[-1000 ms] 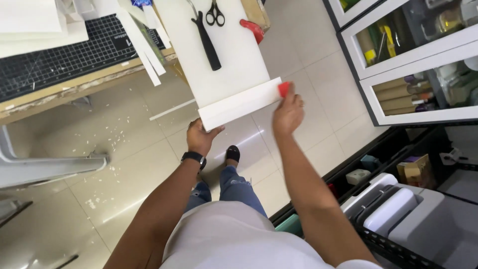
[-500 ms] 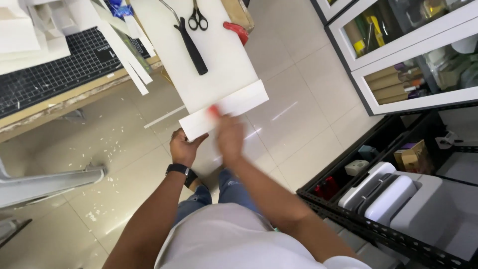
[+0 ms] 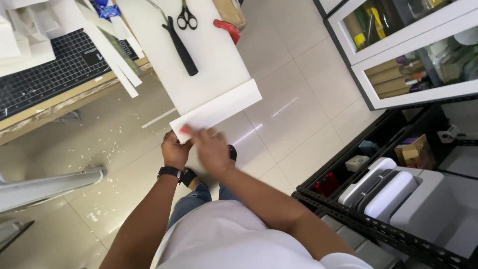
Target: Applying adhesive to white cardboard strips using a paint roller and a manual spreader in a workshop environment.
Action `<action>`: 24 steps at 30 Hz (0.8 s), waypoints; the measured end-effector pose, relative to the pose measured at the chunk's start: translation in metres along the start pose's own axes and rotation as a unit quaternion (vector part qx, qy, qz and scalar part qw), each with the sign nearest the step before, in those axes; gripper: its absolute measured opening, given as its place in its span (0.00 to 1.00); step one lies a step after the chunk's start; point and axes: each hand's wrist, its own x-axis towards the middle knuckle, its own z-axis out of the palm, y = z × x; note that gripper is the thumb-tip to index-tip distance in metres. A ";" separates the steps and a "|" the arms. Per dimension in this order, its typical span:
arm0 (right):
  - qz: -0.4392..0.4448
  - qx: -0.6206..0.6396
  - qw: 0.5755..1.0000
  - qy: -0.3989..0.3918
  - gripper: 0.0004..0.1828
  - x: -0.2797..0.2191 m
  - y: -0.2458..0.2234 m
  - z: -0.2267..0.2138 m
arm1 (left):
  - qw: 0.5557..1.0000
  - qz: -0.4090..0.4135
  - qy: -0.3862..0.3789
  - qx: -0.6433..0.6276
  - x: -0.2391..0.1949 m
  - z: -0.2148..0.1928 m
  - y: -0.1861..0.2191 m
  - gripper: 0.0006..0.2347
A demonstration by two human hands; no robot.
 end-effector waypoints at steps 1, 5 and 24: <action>0.003 -0.002 1.000 0.001 0.25 -0.003 0.044 0.010 | 1.000 0.003 -0.003 0.000 -0.003 -0.005 0.015 0.15; 0.201 -0.158 0.965 0.059 0.34 -0.003 0.161 0.014 | 0.999 -0.032 -0.006 -0.021 -0.014 -0.022 0.057 0.20; 0.118 0.111 0.987 -0.017 0.23 0.012 0.287 -0.051 | 0.947 0.267 0.153 0.096 -0.035 -0.034 0.150 0.40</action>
